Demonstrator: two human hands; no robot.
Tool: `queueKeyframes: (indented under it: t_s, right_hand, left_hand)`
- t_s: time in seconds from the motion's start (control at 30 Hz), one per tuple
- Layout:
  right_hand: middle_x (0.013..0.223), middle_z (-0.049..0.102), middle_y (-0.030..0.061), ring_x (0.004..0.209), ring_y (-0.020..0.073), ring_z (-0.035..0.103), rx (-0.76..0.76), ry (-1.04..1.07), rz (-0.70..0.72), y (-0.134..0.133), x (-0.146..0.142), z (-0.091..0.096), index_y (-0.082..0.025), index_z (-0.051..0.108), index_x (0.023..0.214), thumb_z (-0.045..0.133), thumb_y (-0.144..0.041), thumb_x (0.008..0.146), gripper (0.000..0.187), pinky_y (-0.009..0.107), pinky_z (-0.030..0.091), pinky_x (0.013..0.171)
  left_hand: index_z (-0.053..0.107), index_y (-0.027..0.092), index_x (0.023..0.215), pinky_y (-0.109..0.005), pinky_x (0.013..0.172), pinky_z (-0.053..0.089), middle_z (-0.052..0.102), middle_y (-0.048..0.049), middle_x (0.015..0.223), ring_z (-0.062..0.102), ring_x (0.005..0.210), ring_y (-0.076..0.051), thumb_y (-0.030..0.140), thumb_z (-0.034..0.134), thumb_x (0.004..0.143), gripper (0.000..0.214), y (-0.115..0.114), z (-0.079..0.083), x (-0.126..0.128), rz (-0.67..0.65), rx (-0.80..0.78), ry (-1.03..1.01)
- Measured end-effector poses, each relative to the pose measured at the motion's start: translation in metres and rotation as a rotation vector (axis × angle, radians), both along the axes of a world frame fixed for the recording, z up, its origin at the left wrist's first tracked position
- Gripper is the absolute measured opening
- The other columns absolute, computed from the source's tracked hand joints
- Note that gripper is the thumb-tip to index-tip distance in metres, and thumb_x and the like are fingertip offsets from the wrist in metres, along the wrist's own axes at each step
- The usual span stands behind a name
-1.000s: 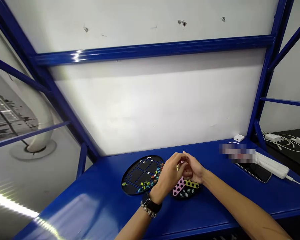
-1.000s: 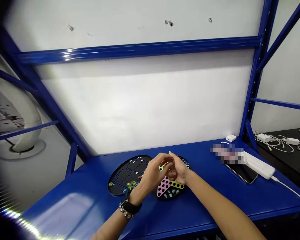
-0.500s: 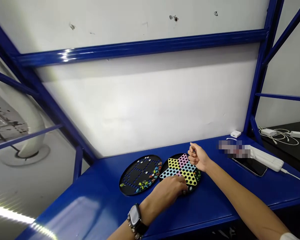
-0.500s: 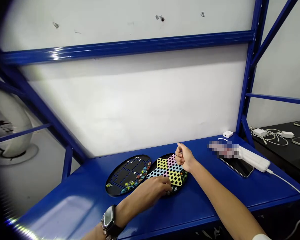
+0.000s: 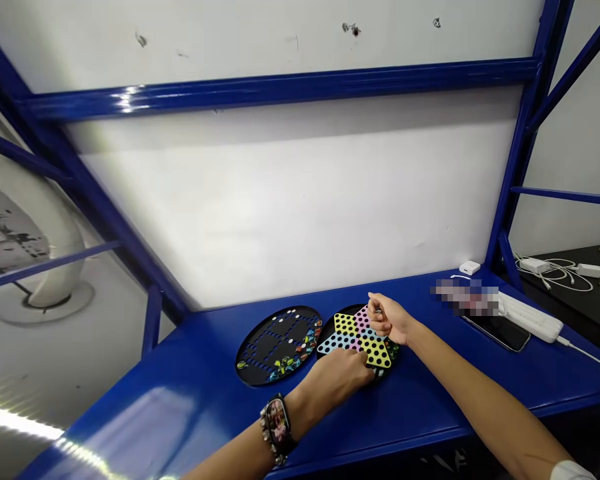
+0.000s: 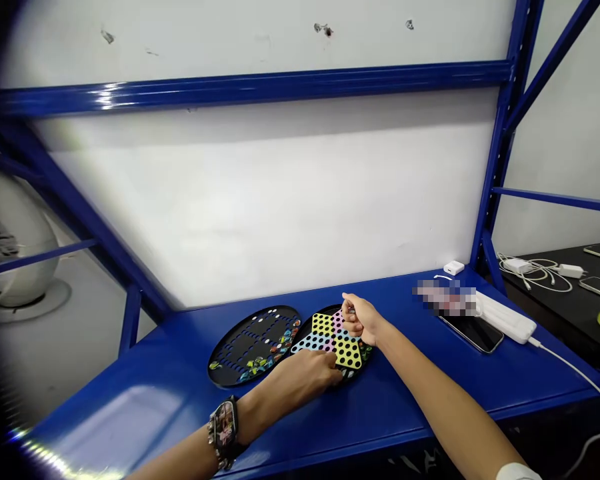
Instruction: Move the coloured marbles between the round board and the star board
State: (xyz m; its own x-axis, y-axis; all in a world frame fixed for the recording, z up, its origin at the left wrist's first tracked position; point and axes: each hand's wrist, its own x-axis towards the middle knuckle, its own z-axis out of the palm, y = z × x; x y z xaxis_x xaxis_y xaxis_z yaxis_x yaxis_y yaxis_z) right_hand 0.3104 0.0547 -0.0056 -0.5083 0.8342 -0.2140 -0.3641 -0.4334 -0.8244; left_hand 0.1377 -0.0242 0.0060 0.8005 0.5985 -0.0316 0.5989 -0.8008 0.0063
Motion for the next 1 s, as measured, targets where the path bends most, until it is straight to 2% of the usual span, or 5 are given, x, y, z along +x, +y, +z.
queueKeyframes:
  t_s: [0.27,0.47,0.6,0.87,1.0]
  right_hand:
    - [0.048,0.030,-0.0102,0.034,0.0022,0.018,-0.012,-0.042,0.018,0.000,-0.002,-0.003,-0.019,0.037,0.062,0.048,-0.047,0.090,0.041,0.018,0.007,0.036]
    - [0.046,0.031,-0.0096,0.032,0.0025,0.016,-0.052,-0.068,0.213,0.001,-0.005,-0.008,-0.019,0.043,0.066,0.037,-0.056,0.094,0.047,0.016,0.008,0.034]
    - [0.045,0.036,-0.0084,0.031,0.0033,0.016,-0.126,-0.030,0.381,-0.003,-0.009,-0.008,-0.020,0.045,0.068,0.030,-0.069,0.091,0.056,0.016,0.011,0.032]
    - [0.041,0.033,-0.0097,0.030,0.0032,0.014,-0.154,0.071,0.111,0.004,-0.005,-0.012,-0.019,0.045,0.066,0.035,-0.051,0.097,0.046,0.017,0.007,0.033]
    - [0.044,0.038,-0.0078,0.030,0.0030,0.015,-0.127,0.158,0.008,0.008,-0.001,-0.012,-0.019,0.046,0.066,0.026,-0.054,0.098,0.052,0.017,0.007,0.035]
  left_hand:
    - [0.061,0.019,0.058,-0.032,0.061,0.044,0.064,-0.0050,0.062,0.061,0.061,-0.019,-0.002,0.047,0.082,0.035,0.002,0.012,0.013,0.005,0.005,0.074]
    - [0.071,0.026,0.087,-0.025,0.064,0.044,0.071,0.0004,0.082,0.064,0.073,-0.016,0.025,0.058,0.087,0.013,0.007,0.053,-0.011,0.096,-0.068,-0.193]
    - [0.070,0.026,0.100,-0.024,0.065,0.043,0.070,-0.0020,0.087,0.065,0.075,-0.016,0.030,0.053,0.090,0.020,0.019,0.058,-0.002,0.216,0.056,-0.320]
    - [0.067,0.024,0.102,-0.025,0.067,0.044,0.069,-0.0039,0.096,0.063,0.081,-0.017,0.030,0.049,0.092,0.021,0.030,0.048,0.016,0.306,0.153,-0.384]
    - [0.069,0.025,0.092,-0.025,0.067,0.045,0.070,-0.0012,0.089,0.064,0.077,-0.016,0.025,0.055,0.087,0.015,0.010,0.042,0.003,0.153,-0.088,-0.282]
